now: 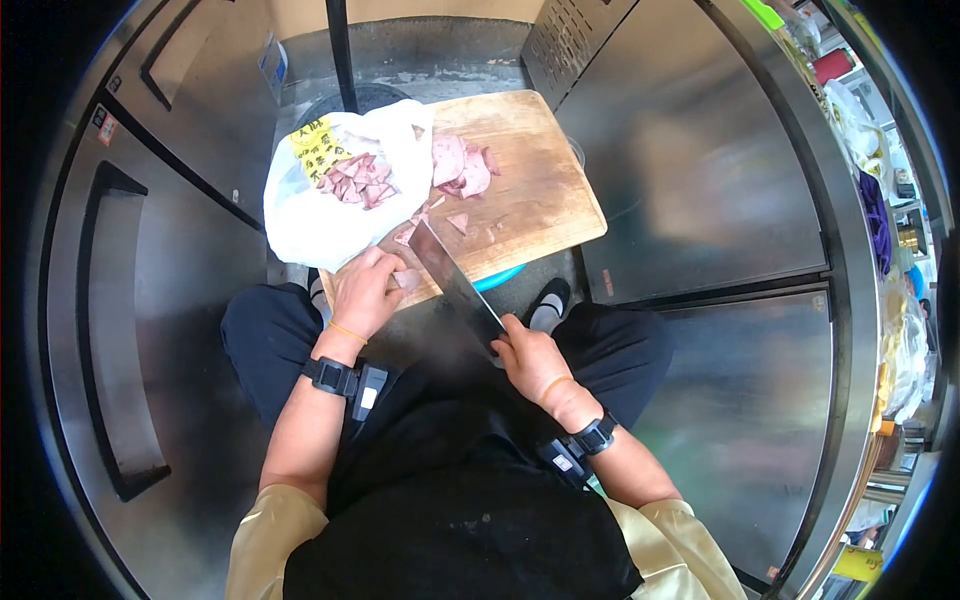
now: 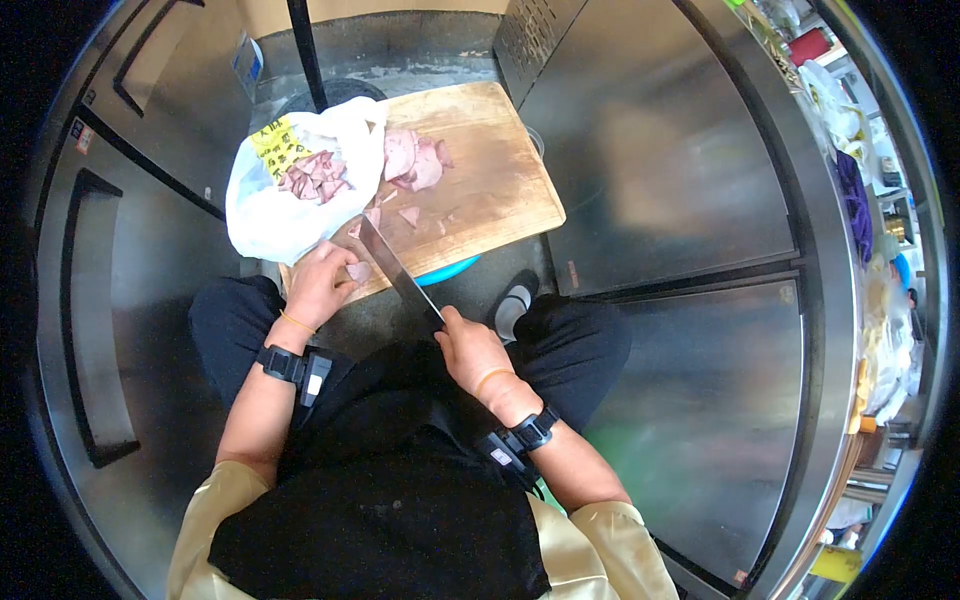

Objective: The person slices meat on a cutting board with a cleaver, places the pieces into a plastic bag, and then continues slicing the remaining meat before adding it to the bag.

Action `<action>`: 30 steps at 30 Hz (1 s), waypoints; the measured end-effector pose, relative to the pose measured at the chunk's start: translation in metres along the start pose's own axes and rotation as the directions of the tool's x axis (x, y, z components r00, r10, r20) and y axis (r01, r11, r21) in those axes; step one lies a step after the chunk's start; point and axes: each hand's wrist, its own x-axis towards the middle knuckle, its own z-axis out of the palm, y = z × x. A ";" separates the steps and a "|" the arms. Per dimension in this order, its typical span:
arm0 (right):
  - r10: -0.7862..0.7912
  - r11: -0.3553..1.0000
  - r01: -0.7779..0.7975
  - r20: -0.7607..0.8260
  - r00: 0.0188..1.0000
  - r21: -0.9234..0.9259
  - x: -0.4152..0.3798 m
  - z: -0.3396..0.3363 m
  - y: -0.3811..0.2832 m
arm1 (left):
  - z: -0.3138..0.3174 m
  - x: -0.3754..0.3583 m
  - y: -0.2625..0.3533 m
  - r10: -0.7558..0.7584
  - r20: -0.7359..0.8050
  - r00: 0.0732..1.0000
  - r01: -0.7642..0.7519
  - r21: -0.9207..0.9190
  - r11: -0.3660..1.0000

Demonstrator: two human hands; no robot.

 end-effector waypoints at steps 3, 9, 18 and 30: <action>0.002 1.000 -0.002 -0.004 1.000 0.023 -0.001 0.003 0.002 | 0.001 -0.002 0.000 -0.072 -0.001 0.997 0.072 0.053 0.996; 0.022 0.999 -0.023 0.031 0.999 0.028 -0.001 0.009 -0.003 | 0.005 -0.009 0.003 -0.182 -0.017 0.983 0.183 0.082 0.980; -0.003 0.995 0.012 0.092 0.996 -0.103 -0.008 0.003 -0.022 | 0.001 -0.013 0.004 -0.252 0.029 0.967 0.252 -0.035 0.967; 0.028 0.990 -0.009 0.136 0.990 -0.140 -0.006 0.010 -0.022 | 0.002 -0.012 0.003 -0.259 0.023 0.966 0.260 -0.070 0.963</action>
